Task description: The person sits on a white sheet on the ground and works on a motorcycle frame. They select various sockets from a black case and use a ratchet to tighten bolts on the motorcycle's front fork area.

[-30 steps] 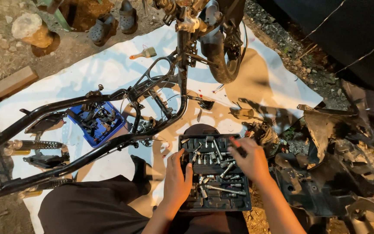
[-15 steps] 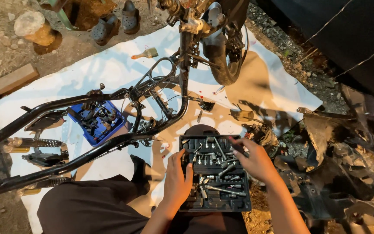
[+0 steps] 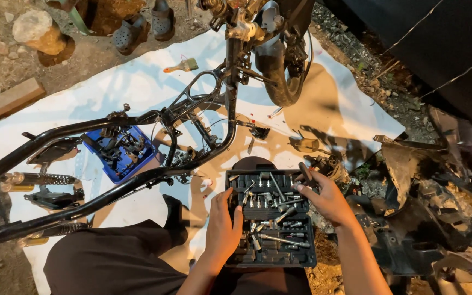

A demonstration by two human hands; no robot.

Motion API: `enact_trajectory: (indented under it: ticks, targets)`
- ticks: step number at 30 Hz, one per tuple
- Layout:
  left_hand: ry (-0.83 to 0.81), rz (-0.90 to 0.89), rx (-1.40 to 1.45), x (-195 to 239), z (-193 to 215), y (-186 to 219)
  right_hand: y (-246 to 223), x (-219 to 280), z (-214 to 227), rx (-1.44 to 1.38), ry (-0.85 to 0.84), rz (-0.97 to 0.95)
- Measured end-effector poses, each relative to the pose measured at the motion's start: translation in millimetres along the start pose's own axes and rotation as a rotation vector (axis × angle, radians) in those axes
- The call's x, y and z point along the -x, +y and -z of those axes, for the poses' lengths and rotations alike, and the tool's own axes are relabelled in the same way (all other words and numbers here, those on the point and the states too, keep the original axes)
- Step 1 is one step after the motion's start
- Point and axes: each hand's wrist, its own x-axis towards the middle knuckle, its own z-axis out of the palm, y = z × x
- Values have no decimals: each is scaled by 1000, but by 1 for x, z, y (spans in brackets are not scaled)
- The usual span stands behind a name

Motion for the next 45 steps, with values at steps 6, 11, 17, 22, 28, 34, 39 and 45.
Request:
enact_trajectory:
  ticks: [6,11,17,22,28,34,39,45]
  targets:
    - [-8,43,-4,-1,2,6,-30,7,-8,373,15,1]
    - [32,-9,10,-1,-1,2,-54,6,-23,522,43,40]
    - [43,-8,35,-1,1,5,-55,-7,-47,574,-64,118]
    - [52,-14,37,0,3,4,-53,-13,-50,636,-107,173]
    - [9,46,46,-1,4,5,-54,-8,-39,464,-134,9]
    - [29,7,40,-1,2,3,-49,-6,-30,159,-109,-78]
    - [32,10,40,-1,2,2,-39,-8,-27,-112,-173,-36]
    - [19,19,32,-1,2,3,-46,-9,-29,-196,-170,-79]
